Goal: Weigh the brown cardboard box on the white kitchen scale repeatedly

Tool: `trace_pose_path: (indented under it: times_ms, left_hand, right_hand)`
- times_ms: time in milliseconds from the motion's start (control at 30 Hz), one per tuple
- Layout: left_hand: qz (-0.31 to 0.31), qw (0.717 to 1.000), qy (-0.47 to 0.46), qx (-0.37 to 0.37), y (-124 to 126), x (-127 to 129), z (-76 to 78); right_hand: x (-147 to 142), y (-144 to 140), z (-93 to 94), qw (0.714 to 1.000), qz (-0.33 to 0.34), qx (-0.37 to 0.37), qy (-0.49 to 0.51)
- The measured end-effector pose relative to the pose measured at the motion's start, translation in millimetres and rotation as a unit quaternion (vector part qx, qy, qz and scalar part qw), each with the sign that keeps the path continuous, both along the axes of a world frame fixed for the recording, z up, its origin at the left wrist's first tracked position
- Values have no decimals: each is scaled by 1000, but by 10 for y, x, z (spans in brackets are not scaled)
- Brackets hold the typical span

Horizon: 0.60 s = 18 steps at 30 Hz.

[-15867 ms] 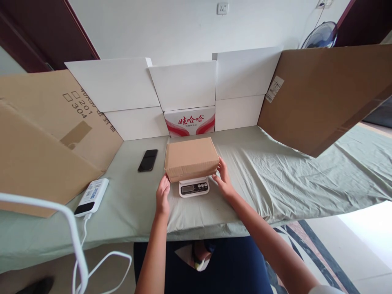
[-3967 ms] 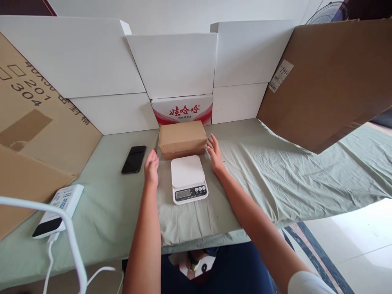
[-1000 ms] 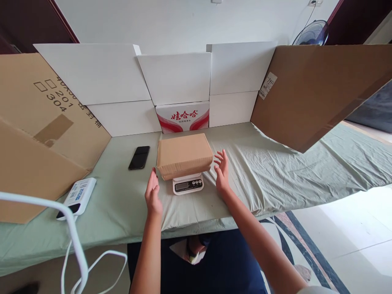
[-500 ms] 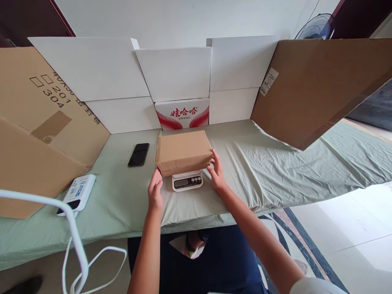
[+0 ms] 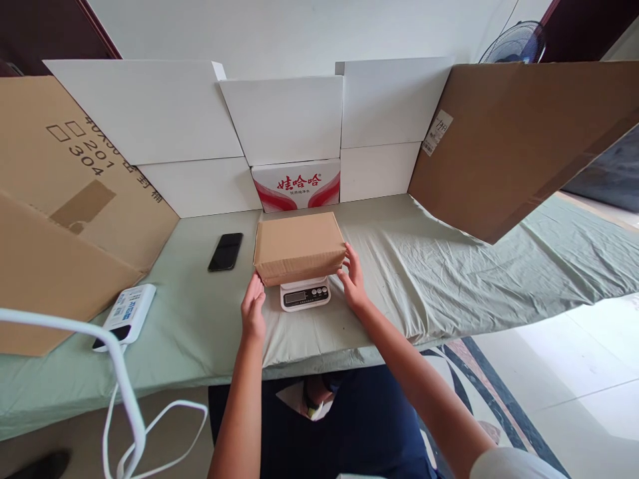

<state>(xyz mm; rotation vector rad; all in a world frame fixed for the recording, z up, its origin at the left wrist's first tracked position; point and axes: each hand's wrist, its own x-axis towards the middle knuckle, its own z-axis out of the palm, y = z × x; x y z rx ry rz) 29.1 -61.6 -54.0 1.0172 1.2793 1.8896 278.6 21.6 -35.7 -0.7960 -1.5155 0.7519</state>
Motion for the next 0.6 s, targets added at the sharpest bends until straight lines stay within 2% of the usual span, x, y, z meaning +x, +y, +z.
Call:
trace_pose_path:
  times_ms: [167, 367, 600]
  left_hand:
    - [3, 1000, 10, 15, -13, 8, 21]
    - [1, 1000, -10, 2, -34, 13, 17]
    - [1, 1000, -3, 3, -41, 4, -14]
  right_hand:
    - [7, -3, 39, 1000, -18, -8, 19]
    - [-1, -2, 39, 1000, 10, -9, 1]
    - [-14, 27, 0, 1000, 10, -20, -4]
